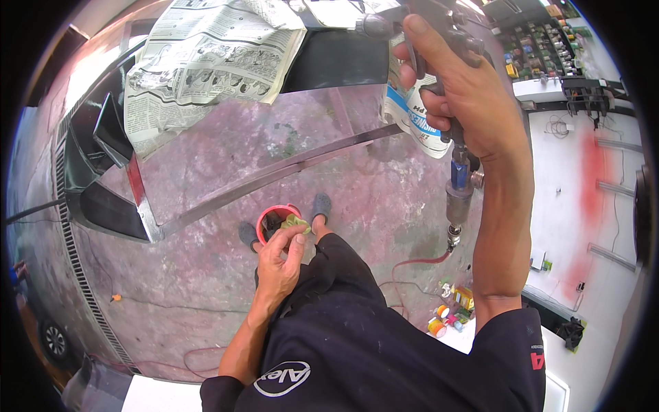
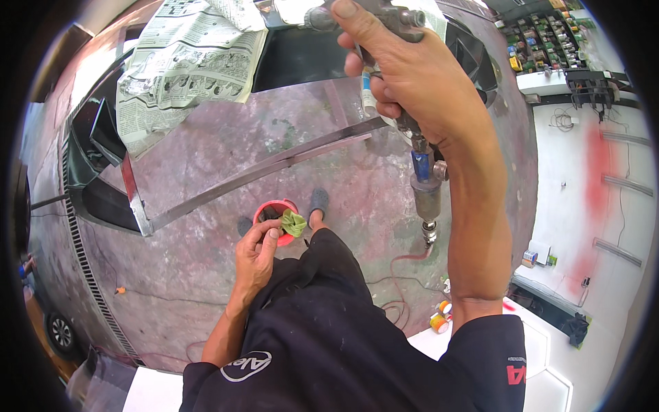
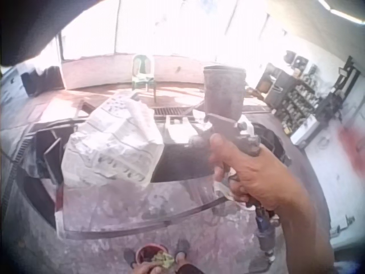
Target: The person mixes paint and thinner in a spray gun cup, stirs the mixture, and then sprays a car bumper placed on a stand. The person later walks to a gold car and wipes the rear window with a cloth.
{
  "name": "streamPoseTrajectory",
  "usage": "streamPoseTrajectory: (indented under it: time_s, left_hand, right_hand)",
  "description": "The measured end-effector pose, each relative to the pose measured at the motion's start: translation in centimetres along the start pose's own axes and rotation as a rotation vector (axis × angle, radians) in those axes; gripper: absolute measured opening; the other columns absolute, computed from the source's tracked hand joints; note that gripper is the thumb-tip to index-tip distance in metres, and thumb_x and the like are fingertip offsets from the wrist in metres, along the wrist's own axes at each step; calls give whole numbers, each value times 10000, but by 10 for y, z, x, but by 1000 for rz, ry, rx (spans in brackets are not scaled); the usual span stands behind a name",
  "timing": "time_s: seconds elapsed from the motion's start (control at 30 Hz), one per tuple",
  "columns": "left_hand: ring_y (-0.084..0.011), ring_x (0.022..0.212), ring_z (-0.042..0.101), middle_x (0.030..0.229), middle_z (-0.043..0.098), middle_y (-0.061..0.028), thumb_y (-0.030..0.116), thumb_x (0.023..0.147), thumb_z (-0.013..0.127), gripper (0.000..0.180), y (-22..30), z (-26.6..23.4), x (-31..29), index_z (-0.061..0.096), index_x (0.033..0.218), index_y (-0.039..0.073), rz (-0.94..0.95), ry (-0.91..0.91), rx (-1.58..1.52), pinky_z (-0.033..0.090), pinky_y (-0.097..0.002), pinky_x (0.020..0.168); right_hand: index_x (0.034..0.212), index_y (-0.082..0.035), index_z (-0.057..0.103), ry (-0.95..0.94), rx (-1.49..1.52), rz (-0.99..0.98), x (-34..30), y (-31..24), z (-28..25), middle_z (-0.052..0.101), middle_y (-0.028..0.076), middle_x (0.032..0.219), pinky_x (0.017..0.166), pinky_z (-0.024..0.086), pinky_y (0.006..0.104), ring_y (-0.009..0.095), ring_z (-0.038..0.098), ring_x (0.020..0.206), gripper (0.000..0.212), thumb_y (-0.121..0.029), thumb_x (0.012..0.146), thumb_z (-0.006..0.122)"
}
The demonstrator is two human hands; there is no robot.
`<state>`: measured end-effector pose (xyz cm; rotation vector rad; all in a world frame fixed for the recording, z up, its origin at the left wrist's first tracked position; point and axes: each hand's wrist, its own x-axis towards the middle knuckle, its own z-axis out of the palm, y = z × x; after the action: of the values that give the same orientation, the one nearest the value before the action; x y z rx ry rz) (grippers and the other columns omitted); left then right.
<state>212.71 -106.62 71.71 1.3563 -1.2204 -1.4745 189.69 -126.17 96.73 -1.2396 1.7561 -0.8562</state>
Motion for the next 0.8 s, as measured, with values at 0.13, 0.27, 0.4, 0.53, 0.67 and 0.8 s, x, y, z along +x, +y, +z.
streamPoseTrajectory:
  time_s: [0.13, 0.27, 0.4, 0.53, 0.67, 0.8]
  left_hand:
    - [-134, 829, 644, 1009, 726, -70, 159, 1100, 669, 233, -3, 0, 0, 756, 1241, -5, -26, -19, 25, 521, -294, 803]
    - [-129, 832, 641, 1002, 719, -65, 157, 1099, 669, 229, -1, 4, 3, 757, 1240, -1, -16, -29, 12, 519, -294, 799]
    - [-133, 840, 644, 1001, 720, -67, 158, 1098, 671, 230, 10, 7, 5, 759, 1240, 0, -19, -42, 48, 520, -294, 798]
    - [-141, 847, 651, 1008, 726, -74, 160, 1096, 672, 233, 11, 8, 7, 758, 1241, -1, -24, -61, 78, 524, -297, 804]
    - [-145, 838, 651, 1015, 732, -81, 165, 1095, 674, 235, 10, 9, 6, 759, 1237, -3, -26, -57, 75, 528, -305, 801]
    - [-168, 870, 681, 1045, 752, -101, 160, 1094, 673, 229, 10, 9, 9, 759, 1230, -2, 5, -67, 75, 542, -318, 820]
  right_hand:
    - [1117, -3, 727, 45, -24, 6, -3, 9, -10, 667, 10, 814, 467, 343, 242, 36, 407, 523, 577, -570, 1010, 752]
    - [1118, -5, 723, 45, -7, 0, -3, 7, -13, 666, 12, 812, 462, 335, 238, 34, 411, 520, 560, -554, 1015, 756]
    - [1128, -69, 706, -74, 24, 8, -4, -4, -18, 628, -5, 806, 480, 361, 251, 50, 435, 529, 495, -560, 1080, 658]
    - [1125, 1, 721, 20, 36, 18, 5, 15, -24, 663, 7, 811, 461, 327, 239, 34, 411, 523, 579, -566, 1011, 762]
    - [1138, 3, 717, 44, 49, 22, 4, 26, -39, 666, 4, 816, 459, 324, 241, 36, 415, 523, 590, -572, 1009, 763]
    - [1137, 0, 716, 51, 63, 35, 2, 27, -45, 670, 3, 815, 458, 325, 241, 35, 421, 524, 583, -568, 1012, 762]
